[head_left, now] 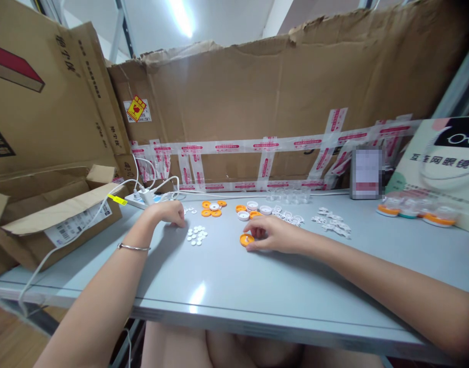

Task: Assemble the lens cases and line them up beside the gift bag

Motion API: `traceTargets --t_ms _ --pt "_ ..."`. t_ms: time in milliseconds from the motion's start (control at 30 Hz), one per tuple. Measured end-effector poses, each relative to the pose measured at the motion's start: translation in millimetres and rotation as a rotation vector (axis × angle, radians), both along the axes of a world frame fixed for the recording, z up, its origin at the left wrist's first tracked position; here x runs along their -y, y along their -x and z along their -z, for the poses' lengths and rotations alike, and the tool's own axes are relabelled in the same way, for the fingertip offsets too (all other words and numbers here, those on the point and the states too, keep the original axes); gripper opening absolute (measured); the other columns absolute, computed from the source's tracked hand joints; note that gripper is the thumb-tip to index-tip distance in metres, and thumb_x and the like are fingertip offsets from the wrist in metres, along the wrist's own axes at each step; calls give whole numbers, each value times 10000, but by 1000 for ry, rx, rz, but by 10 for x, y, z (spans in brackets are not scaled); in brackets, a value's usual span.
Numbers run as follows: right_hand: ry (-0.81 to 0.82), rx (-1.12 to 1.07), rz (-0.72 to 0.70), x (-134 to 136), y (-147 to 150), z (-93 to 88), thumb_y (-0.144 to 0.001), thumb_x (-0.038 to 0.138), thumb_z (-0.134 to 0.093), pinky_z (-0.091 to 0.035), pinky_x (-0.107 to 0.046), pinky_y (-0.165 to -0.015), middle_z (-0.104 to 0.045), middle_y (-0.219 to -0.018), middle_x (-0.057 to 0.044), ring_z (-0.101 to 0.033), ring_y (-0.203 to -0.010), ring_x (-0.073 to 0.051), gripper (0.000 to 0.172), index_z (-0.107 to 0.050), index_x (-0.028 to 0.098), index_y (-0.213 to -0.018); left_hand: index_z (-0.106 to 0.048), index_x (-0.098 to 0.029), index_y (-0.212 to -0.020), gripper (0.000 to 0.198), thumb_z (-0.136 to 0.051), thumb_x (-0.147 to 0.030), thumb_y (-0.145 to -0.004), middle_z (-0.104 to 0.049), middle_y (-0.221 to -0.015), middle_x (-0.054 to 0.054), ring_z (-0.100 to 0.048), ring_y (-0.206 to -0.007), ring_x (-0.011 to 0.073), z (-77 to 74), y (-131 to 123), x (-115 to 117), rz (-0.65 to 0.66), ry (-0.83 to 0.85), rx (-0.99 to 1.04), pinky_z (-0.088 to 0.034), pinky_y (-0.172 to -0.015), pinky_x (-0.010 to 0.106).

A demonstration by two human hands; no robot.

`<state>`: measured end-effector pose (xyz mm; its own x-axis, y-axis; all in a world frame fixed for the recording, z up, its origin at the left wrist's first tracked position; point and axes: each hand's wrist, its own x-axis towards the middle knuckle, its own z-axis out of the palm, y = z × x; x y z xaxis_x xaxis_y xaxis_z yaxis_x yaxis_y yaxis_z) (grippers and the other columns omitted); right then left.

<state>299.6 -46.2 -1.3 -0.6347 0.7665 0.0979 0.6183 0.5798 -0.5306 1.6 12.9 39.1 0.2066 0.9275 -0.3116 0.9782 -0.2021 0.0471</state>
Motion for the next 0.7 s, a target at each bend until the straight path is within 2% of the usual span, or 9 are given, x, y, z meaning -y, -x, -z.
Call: traceTargets --t_ms 100,333,700 --pt "32 -25 -3 -21 -15 17 -656 474 -634 -408 -260 -625 -572 -776 -30 -508 -695 -145 470 -598 148 -993 -641 -152 -585 152 -562 -276 -545 -642 -607 27 -539 -586 142 -5 -15 13 0 21 -7 -388 -552 211" --pt "59 -48 -11 -7 -3 13 -698 393 -599 -384 -237 -569 -550 -706 -5 -498 -643 -123 285 -631 172 -874 -633 -142 -561 132 -520 -205 -535 -635 -592 34 -552 -583 148 -39 -108 101 -22 -5 -13 -384 -530 212" --pt "65 -56 9 6 15 9 -695 374 -600 -372 -231 -546 -555 -699 -9 -491 -620 -118 275 -639 164 -869 -669 -159 -603 126 -569 -197 -537 -673 -630 21 -585 -618 144 -68 -116 120 -4 -4 -5 -394 -542 188"
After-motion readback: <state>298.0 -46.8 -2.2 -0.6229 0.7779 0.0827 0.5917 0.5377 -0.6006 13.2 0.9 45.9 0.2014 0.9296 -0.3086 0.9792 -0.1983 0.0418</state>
